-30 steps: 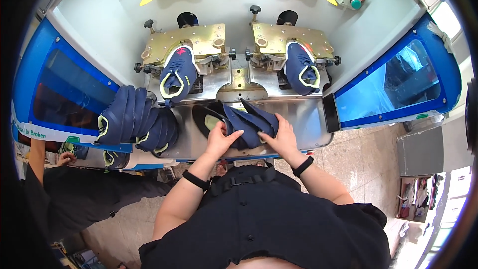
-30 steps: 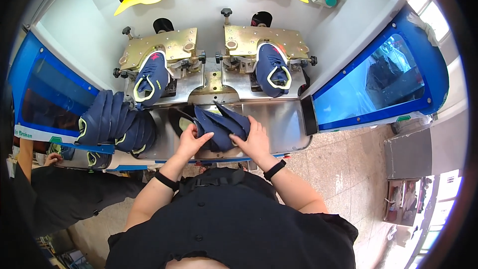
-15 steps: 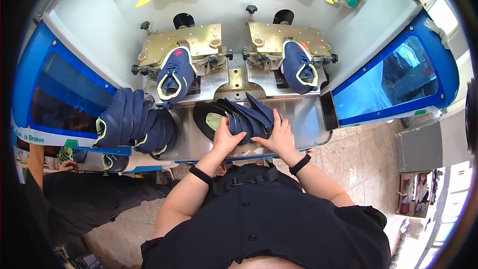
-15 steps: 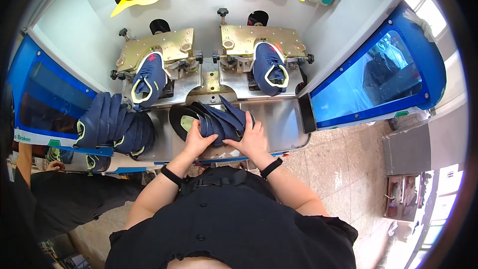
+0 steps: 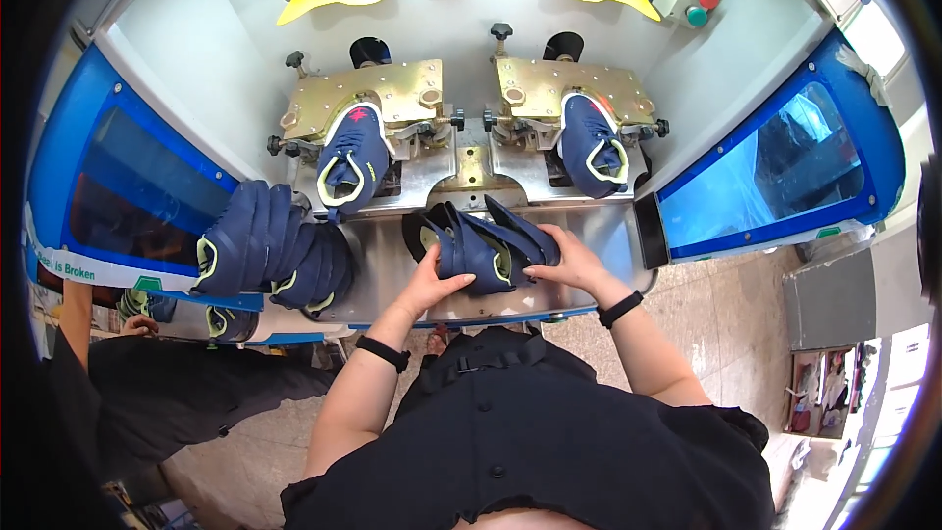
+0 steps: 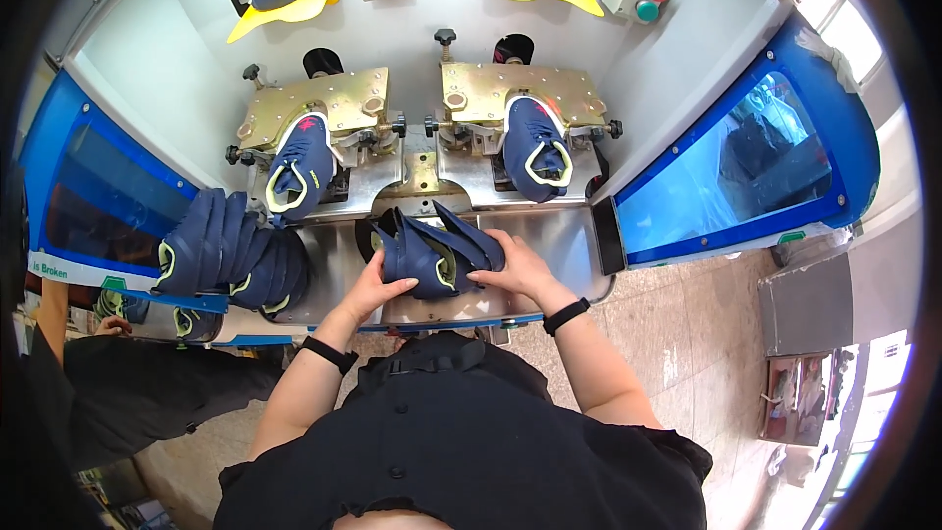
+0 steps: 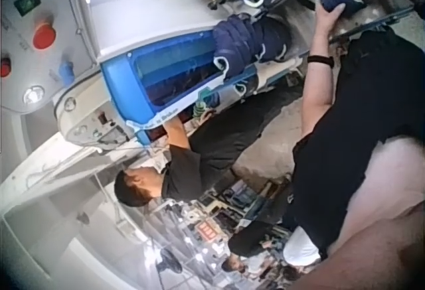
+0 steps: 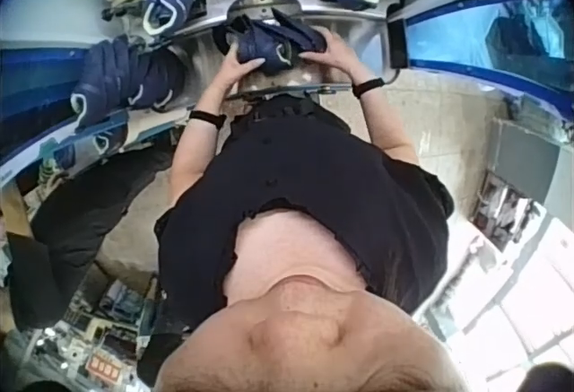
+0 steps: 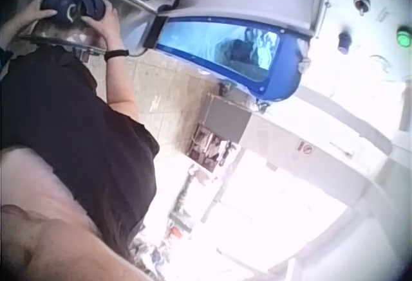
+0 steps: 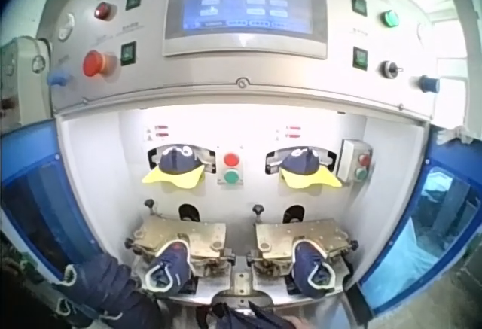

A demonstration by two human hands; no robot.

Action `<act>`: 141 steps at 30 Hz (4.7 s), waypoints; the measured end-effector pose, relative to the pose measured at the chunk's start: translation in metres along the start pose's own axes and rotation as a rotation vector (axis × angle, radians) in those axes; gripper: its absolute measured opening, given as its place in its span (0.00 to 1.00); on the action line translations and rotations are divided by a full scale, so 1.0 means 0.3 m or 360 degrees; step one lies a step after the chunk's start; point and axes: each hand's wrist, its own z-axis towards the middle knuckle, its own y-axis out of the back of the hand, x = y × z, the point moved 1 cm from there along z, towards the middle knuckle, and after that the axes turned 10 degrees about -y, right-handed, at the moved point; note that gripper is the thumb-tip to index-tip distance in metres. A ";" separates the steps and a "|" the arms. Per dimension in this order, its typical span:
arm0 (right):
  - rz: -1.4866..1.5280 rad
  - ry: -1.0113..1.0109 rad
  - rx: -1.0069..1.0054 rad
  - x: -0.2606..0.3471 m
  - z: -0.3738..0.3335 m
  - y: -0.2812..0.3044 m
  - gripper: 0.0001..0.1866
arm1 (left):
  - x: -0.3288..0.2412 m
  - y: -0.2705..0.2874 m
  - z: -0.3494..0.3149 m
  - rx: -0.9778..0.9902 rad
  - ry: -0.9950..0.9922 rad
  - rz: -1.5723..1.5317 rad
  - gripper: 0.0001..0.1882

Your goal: Operator loads shoe uppers onto a lasting or shaping machine and triggers the automated cycle.

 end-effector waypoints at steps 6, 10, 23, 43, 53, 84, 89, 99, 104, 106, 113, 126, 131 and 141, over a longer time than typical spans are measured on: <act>-0.0301 0.0020 -0.0475 0.061 -0.074 0.009 0.47 | 0.045 0.006 -0.036 -0.0367 -0.0159 0.0923 0.30; -0.0318 0.0427 -0.0814 0.238 -0.118 0.009 0.37 | 0.138 0.101 -0.051 -0.0374 -0.0071 0.0647 0.21; -0.0034 0.1429 -0.0500 0.806 -0.068 -0.101 0.25 | 0.116 0.275 -0.173 -0.0754 0.0106 0.1038 0.13; -0.0250 0.1456 -0.0680 0.792 -0.161 -0.182 0.33 | -0.176 0.297 -0.236 0.0235 0.0161 -0.1462 0.28; -0.0086 0.0970 -0.0881 0.491 -0.413 -0.104 0.22 | -0.217 -0.005 -0.059 0.0922 0.0116 -0.1465 0.31; -0.0145 0.1297 -0.1472 0.474 -0.234 0.235 0.22 | -0.399 0.051 -0.129 0.0454 0.0057 -0.0571 0.26; -0.0147 0.1794 -0.1270 1.005 0.039 0.348 0.08 | -0.517 0.099 -0.192 0.0403 -0.0108 -0.0447 0.20; -0.0347 0.1295 -0.1185 1.405 0.601 0.488 0.15 | -0.542 0.238 -0.261 0.0438 -0.0226 -0.0530 0.19; -0.0403 0.1343 -0.1329 1.304 0.317 0.156 0.13 | -0.468 0.337 -0.233 0.0147 -0.0173 -0.0868 0.20; -0.0514 0.1560 -0.1526 1.156 0.181 -0.004 0.14 | -0.492 0.323 -0.205 0.0079 -0.0171 -0.0986 0.21; -0.0200 0.1183 -0.0864 0.950 -0.030 -0.266 0.13 | -0.340 0.339 -0.144 -0.0056 -0.0169 -0.1296 0.18; -0.0321 0.1064 -0.0883 1.070 0.198 -0.252 0.27 | -0.295 0.385 0.019 -0.0350 -0.0262 -0.1556 0.14; -0.0241 0.1068 -0.0869 1.066 0.218 -0.256 0.26 | -0.303 0.402 0.027 -0.0370 -0.0249 -0.1452 0.14; -0.0202 0.1058 -0.0860 1.062 0.223 -0.254 0.26 | -0.307 0.397 0.034 -0.0359 -0.0251 -0.1448 0.17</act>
